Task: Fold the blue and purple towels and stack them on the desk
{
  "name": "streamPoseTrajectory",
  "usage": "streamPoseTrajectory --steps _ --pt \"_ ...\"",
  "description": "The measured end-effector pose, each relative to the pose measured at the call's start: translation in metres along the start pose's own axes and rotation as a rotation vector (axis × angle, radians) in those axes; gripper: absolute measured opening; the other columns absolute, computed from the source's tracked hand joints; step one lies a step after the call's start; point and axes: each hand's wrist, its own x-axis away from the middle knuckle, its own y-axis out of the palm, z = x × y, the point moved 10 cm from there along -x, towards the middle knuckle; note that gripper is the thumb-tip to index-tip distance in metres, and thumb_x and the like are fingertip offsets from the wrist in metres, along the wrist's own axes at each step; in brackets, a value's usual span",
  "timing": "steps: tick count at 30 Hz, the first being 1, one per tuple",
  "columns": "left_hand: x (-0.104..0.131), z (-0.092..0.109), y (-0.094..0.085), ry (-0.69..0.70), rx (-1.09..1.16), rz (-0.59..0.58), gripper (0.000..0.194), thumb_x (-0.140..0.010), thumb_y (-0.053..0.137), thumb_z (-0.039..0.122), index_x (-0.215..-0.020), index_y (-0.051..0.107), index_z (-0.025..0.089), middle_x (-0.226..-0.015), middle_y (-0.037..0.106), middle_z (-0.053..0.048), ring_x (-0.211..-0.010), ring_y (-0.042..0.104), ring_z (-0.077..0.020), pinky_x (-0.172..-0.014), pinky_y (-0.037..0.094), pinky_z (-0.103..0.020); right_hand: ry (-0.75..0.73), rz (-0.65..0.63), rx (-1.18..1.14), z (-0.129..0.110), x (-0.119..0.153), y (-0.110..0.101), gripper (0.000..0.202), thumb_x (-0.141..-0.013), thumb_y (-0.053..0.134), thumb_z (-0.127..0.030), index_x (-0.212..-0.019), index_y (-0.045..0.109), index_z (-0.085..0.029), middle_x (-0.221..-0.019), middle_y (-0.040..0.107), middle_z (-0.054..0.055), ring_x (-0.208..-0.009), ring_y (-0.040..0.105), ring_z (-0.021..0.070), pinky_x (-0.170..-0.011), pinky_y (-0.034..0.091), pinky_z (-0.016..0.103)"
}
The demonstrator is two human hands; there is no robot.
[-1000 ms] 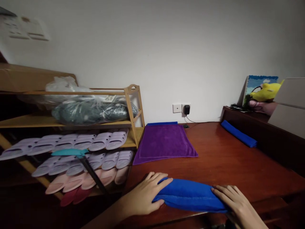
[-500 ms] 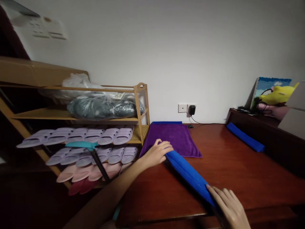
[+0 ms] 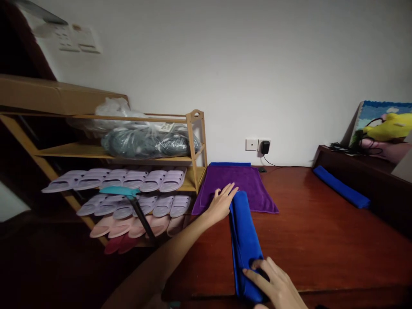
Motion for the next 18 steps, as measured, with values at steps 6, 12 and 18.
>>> streamPoseTrajectory --steps 6,12,18 --pt "0.057 0.019 -0.005 -0.009 0.121 -0.031 0.048 -0.086 0.039 0.014 -0.134 0.045 0.015 -0.146 0.038 -0.014 -0.136 0.03 -0.0244 -0.107 0.027 -0.049 0.323 -0.046 -0.168 0.035 -0.025 -0.002 0.027 -0.094 0.043 -0.038 -0.108 0.06 -0.023 -0.095 0.066 0.005 -0.084 0.065 0.0168 -0.077 0.051 0.027" --pt "0.075 0.038 0.028 -0.005 0.093 -0.221 0.056 -0.092 0.037 0.03 -0.145 0.027 0.014 -0.153 0.022 -0.013 -0.141 0.016 -0.0249 -0.109 0.021 -0.053 0.549 -0.365 -0.073 0.051 -0.042 0.058 0.044 -0.088 0.049 -0.038 -0.127 0.049 -0.018 -0.108 0.063 0.012 -0.091 0.065 0.0262 -0.075 0.05 0.034" --pt "0.078 0.036 0.028 -0.001 0.079 -0.225 0.056 -0.096 0.029 0.038 -0.145 0.026 0.012 -0.153 0.02 -0.013 -0.142 0.014 -0.0249 -0.11 0.018 -0.056 0.635 -0.38 -0.232 0.074 -0.033 0.054 0.056 -0.081 0.044 -0.02 -0.136 0.038 -0.018 -0.107 0.063 0.011 -0.09 0.063 0.0235 -0.076 0.046 0.032"
